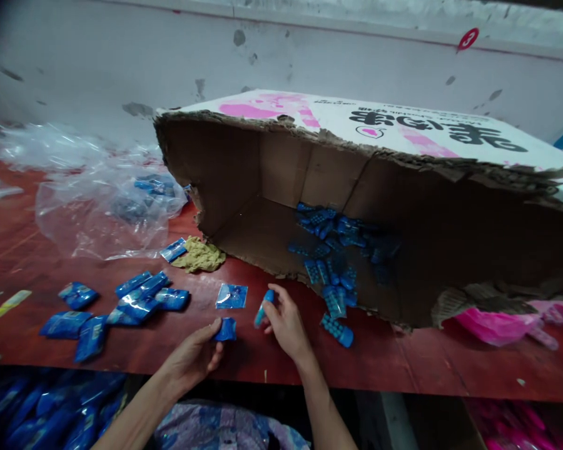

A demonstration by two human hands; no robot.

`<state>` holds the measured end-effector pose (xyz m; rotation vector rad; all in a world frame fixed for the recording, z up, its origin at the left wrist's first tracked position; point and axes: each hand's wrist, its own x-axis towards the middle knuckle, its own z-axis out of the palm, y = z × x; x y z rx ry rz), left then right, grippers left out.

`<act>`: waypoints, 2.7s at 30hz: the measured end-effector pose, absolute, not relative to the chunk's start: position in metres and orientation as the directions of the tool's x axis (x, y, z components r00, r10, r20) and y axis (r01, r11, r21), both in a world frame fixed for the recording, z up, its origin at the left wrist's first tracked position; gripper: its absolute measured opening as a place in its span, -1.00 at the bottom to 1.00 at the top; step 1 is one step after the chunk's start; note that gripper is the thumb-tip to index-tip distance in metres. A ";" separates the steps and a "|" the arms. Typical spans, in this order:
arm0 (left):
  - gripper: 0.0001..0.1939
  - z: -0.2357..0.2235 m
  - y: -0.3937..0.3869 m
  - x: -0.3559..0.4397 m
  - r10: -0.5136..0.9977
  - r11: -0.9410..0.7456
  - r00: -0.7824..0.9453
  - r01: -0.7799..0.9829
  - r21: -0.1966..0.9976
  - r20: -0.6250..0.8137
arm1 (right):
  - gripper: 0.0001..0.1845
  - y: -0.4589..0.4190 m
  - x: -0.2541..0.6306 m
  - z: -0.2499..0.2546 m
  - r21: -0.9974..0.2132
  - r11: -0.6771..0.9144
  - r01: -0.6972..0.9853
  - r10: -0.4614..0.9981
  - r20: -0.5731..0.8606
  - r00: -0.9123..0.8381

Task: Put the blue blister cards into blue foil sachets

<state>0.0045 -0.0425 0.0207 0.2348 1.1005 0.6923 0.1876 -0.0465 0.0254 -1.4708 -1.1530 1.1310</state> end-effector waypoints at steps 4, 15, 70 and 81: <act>-0.84 0.021 -0.043 0.006 0.596 0.767 0.251 -0.458 0.449 -0.763 | -0.60 -0.060 0.176 0.034 -0.885 -0.144 -0.443 0.986 -0.168 0.017; -0.87 0.022 -0.044 0.005 0.566 0.769 0.277 -0.517 0.376 -0.776 | -0.60 -0.076 0.169 0.038 -0.876 -0.040 -0.481 0.997 -0.066 0.038; -0.81 0.030 -0.041 0.005 0.571 0.764 0.335 -0.550 0.336 -0.750 | -0.62 -0.097 0.155 0.021 -0.924 0.127 -0.360 0.991 0.099 0.094; -0.80 0.022 -0.040 -0.001 0.687 0.704 0.257 -0.466 0.535 -0.680 | -0.63 -0.098 0.158 0.011 -0.923 0.108 -0.369 0.994 0.109 0.018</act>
